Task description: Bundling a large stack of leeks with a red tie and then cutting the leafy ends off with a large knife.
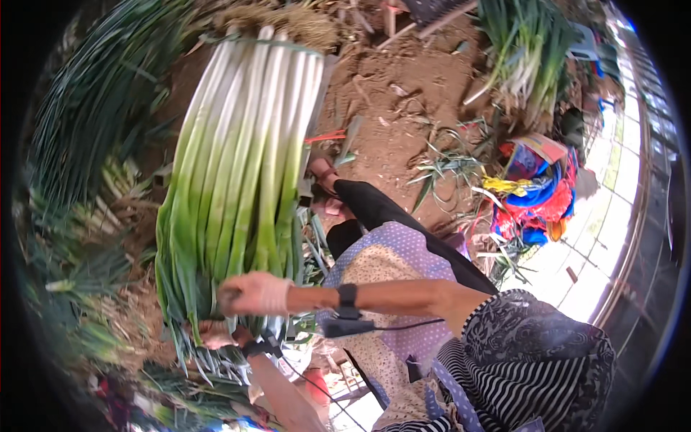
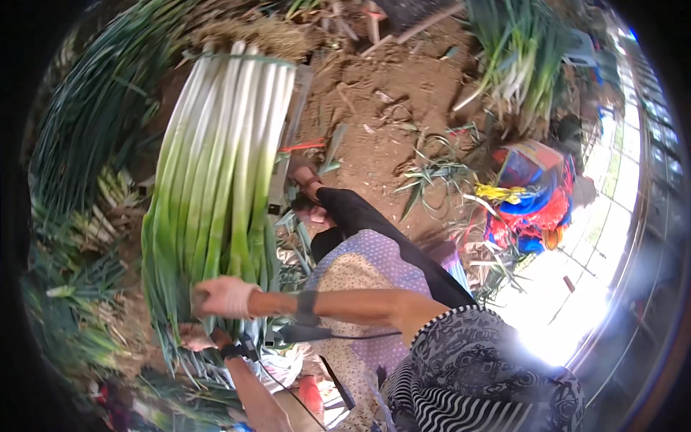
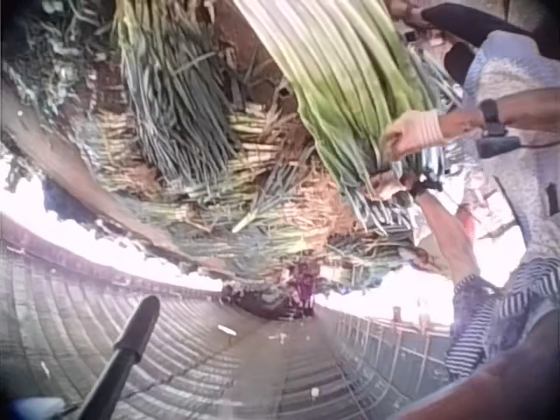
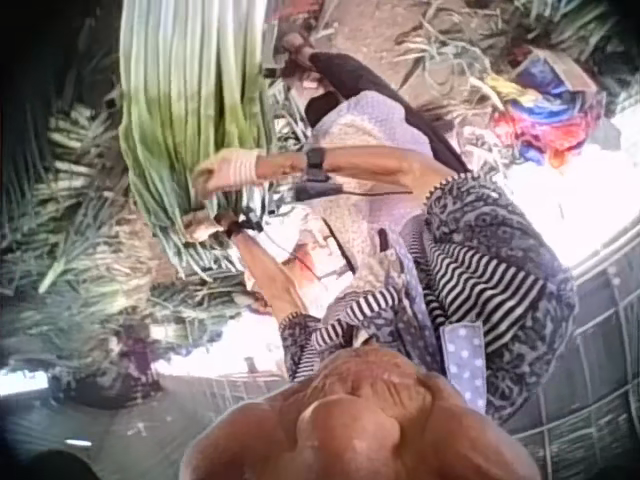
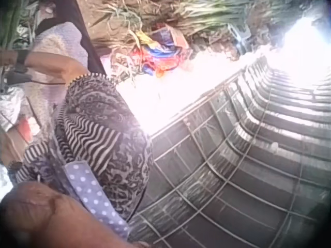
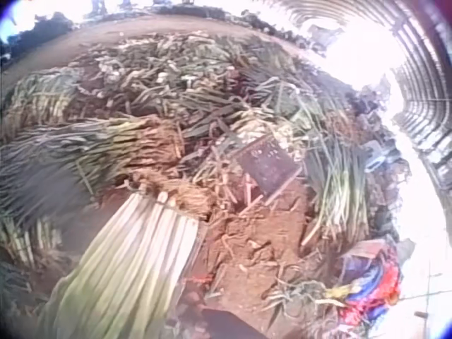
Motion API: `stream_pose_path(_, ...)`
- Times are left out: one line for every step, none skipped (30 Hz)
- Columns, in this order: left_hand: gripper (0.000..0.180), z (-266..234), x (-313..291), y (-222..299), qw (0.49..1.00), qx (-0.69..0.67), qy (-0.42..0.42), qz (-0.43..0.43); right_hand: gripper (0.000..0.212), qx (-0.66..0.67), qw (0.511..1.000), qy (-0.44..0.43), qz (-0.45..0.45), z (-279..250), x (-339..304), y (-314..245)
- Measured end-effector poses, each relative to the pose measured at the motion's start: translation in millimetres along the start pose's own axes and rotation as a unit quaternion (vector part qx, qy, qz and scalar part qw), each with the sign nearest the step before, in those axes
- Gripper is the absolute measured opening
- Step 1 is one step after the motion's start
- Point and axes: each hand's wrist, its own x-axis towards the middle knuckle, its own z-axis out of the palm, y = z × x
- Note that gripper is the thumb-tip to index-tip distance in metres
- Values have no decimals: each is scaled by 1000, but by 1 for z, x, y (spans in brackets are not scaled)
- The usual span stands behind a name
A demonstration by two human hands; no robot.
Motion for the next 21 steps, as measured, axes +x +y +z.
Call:
stream_pose_path(29, 0, 2, 6, 999, -14, 39, -1, 41, -6, 1000, 18, -8, -7, -21, 4)
stream_pose_path(32, -5, -6, 20, 995, -50, 75, 48, 39, -19, 999, 42, 9, -23, -41, 15)
stream_pose_path(28, 32, 44, -65, 996, 35, 64, 48, 37, -26, 999, 22, -12, -10, -49, -1)
stream_pose_path(25, 29, 28, -46, 997, 74, 14, 0, 33, -29, 998, 50, -10, -27, -57, 28)
stream_pose_path(23, 21, 9, -17, 992, 109, -47, -39, 30, -33, 995, 90, -1, -51, -72, 56)
stream_pose_path(23, 15, 11, -15, 996, 78, -33, -11, 25, -43, 993, 101, 50, -73, -92, 47)
stream_pose_path(23, 8, 7, -10, 999, 37, -26, 17, 25, -74, 983, 170, -18, -94, -113, 61)
stream_pose_path(22, 3, 6, -7, 998, 40, -26, 39, 15, -133, 956, 228, -129, -113, -130, 85)
stream_pose_path(22, -2, 9, -2, 997, 46, -60, 13, 16, -139, 950, 264, -91, -132, -152, 90)
stream_pose_path(23, -2, 13, -7, 998, 37, -55, 20, 17, -140, 943, 298, -56, -150, -174, 93)
stream_pose_path(24, 3, 17, -16, 998, 27, -50, 27, 18, -140, 933, 330, -20, -169, -196, 96)
stream_pose_path(26, 13, 23, -26, 999, 20, -43, 19, 18, -228, 909, 349, 2, -186, -213, 128)
stream_pose_path(25, 13, 25, -30, 999, 24, -21, 40, 18, -159, 907, 390, 18, -199, -230, 148)
stream_pose_path(25, 13, 18, -26, 998, 7, -62, 30, 18, -101, 891, 441, 40, -213, -258, 157)
stream_pose_path(25, 13, 13, -22, 995, -10, -98, 20, 23, -201, 871, 437, 100, -224, -285, 170)
stream_pose_path(27, 21, -1, -26, 989, -27, -118, 86, 31, -45, 836, 469, 280, -234, -310, 178)
stream_pose_path(36, 39, 30, -59, 978, -49, -140, 145, 32, -101, 819, 482, 297, -239, -319, 204)
stream_pose_path(35, 53, 61, -87, 962, -64, -69, 255, 34, -156, 798, 492, 310, -244, -324, 235)
stream_pose_path(33, 52, 112, -124, 933, -46, 27, 357, 33, -171, 807, 468, 316, -246, -302, 256)
stream_pose_path(33, 48, 109, -118, 931, -36, 46, 360, 32, -195, 790, 458, 357, -247, -312, 279)
stream_pose_path(34, 41, 88, -102, 939, -28, 41, 342, 32, -220, 764, 452, 404, -250, -332, 298)
